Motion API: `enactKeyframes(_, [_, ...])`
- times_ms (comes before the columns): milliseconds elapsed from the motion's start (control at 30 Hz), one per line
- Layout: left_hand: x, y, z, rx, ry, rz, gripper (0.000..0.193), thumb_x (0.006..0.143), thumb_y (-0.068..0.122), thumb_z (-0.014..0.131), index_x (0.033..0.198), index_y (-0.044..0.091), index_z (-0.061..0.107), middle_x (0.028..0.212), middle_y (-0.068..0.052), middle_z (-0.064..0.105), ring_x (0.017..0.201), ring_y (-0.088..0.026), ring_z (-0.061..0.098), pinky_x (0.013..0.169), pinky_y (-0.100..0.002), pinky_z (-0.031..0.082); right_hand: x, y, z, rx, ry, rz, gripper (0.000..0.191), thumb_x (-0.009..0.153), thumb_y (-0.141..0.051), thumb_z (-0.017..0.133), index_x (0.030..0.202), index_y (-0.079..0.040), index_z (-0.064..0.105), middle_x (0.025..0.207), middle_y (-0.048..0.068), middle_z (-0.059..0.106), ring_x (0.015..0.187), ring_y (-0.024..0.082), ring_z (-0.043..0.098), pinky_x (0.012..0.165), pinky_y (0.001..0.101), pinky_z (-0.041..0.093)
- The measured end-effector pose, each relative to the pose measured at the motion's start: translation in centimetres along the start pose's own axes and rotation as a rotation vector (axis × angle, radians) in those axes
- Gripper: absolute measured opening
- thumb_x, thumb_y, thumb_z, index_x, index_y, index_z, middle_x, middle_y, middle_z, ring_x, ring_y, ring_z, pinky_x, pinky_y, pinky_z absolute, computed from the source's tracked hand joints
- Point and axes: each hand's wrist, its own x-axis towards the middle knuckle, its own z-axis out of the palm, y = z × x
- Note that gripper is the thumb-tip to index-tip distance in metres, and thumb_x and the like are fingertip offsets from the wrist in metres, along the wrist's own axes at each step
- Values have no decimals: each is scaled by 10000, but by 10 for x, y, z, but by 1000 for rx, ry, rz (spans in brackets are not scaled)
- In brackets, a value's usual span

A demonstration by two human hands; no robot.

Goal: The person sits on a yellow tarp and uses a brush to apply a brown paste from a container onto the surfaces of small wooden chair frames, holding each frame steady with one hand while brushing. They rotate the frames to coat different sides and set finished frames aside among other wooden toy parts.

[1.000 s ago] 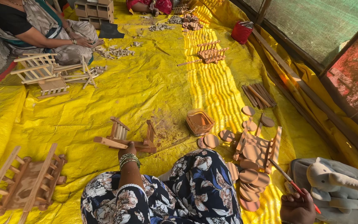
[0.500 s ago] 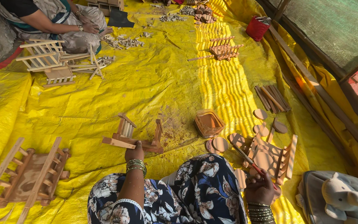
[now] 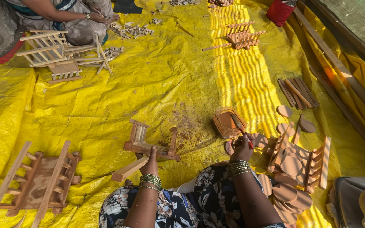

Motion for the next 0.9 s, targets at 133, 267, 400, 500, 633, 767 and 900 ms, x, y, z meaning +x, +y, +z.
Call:
enactKeyframes(133, [-4, 5, 4, -108, 26, -149, 1064, 844, 511, 741, 1640, 78, 182, 1567, -166, 450, 1334, -276, 543, 1051, -389, 467, 38, 5, 9, -271, 55, -46, 141, 1019, -174, 598, 1131, -88, 603, 870, 34, 637, 708, 112, 593, 588, 273, 488])
enactKeyframes(267, [-6, 13, -4, -300, 19, -77, 903, 928, 491, 660, 1625, 105, 236, 1535, -145, 464, 1318, -262, 536, 1055, -403, 467, 66, 9, 4, -310, 79, -8, 135, 991, -172, 619, 1077, -71, 601, 834, 36, 641, 688, 123, 591, 603, 291, 512])
enactKeyframes(400, [5, 20, -30, -435, 56, -148, 683, 952, 468, 565, 1509, 89, 449, 1422, -134, 532, 1228, -251, 568, 959, -497, 522, 77, 22, -7, -596, -42, -161, 300, 1098, -283, 650, 1022, 6, 683, 833, 103, 649, 726, 180, 569, 666, 340, 469])
enactKeyframes(500, [25, 19, -41, -439, -19, -73, 679, 1008, 574, 485, 1453, 66, 549, 1443, -103, 565, 1245, -241, 589, 1041, -452, 498, 84, 31, -12, -1089, -37, -321, 342, 1036, -351, 638, 1053, -19, 719, 907, 162, 750, 836, 258, 727, 768, 377, 554])
enactKeyframes(633, [47, 11, -44, -502, -261, -46, 682, 1062, 571, 500, 1436, 4, 566, 1439, -141, 575, 1299, -271, 566, 1110, -478, 466, 93, 38, -14, -1251, -63, -260, 382, 988, -391, 643, 1098, -32, 713, 941, 203, 762, 887, 319, 748, 804, 411, 568])
enactKeyframes(767, [56, 18, -55, -523, -356, -265, 638, 1009, 538, 499, 1456, 84, 521, 1454, -123, 558, 1321, -294, 539, 1094, -527, 443, 99, 38, -15, -1361, -148, -208, 363, 976, -389, 665, 1057, -43, 735, 948, 203, 770, 895, 323, 747, 806, 410, 572])
enactKeyframes(900, [60, 42, -60, -451, -409, -345, 630, 975, 493, 532, 1483, 125, 469, 1502, -125, 507, 1359, -342, 510, 1104, -569, 424, 100, 34, -19, -1320, -129, -206, 362, 997, -369, 659, 1105, -30, 726, 946, 205, 771, 872, 299, 758, 786, 389, 577])
